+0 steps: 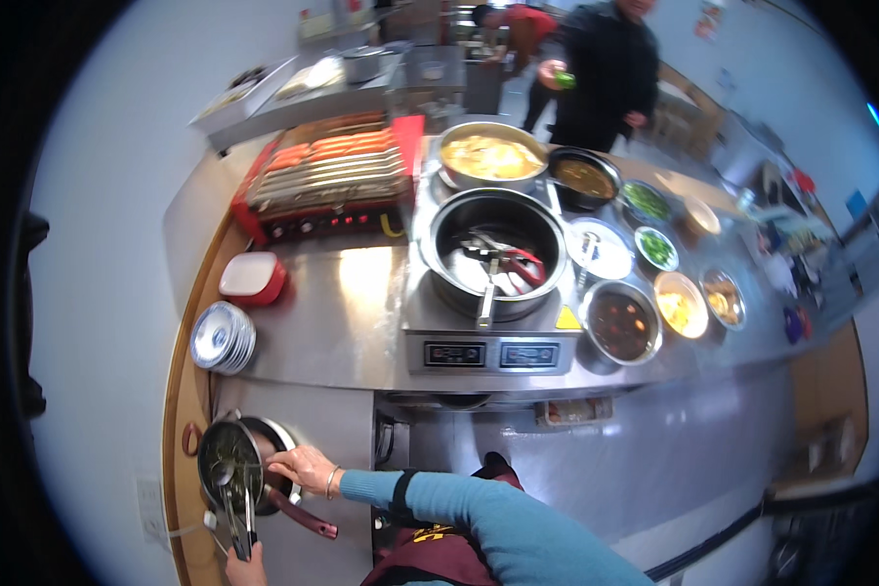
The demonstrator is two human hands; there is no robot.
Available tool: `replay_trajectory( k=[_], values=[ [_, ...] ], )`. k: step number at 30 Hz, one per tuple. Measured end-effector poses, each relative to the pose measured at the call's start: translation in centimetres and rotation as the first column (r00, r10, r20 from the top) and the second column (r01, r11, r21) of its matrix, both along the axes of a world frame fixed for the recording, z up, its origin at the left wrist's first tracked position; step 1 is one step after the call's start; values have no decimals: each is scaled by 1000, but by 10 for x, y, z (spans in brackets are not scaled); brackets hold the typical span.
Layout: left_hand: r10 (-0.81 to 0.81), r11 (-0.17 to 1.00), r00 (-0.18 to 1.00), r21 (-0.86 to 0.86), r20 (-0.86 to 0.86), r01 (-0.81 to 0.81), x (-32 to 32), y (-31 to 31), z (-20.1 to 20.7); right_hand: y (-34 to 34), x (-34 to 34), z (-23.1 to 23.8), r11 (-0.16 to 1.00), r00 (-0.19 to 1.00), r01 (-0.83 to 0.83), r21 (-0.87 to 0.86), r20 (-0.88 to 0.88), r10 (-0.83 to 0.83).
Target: The person assembles a noodle bowl by adding cooked meat, tofu, and a boiled egg into a metal bowl, then adds seaweed from a pot. The person uses tongs and scissors to handle and cut the ingredients.
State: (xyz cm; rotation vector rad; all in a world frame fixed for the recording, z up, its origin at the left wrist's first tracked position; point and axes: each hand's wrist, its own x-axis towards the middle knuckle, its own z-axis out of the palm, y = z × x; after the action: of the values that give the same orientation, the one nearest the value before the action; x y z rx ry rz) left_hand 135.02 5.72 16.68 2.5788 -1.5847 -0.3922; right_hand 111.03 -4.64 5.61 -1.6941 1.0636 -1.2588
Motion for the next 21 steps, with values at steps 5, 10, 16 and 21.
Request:
replay_trajectory(
  k=[5,10,16,21],
  values=[
    [-56,991,998,119,2,56,-24,-2,19,62,-119,65,919,856,-72,388,497,-143],
    [-92,996,995,14,30,91,-38,-7,15,109,-307,125,740,644,630,236,373,-668],
    [-223,969,971,-86,87,230,-32,-12,-8,64,-455,89,319,187,898,-303,-394,-900],
    [-189,976,968,-74,167,203,-25,-24,-29,72,-491,57,481,235,805,-349,-557,-797]
  ],
)
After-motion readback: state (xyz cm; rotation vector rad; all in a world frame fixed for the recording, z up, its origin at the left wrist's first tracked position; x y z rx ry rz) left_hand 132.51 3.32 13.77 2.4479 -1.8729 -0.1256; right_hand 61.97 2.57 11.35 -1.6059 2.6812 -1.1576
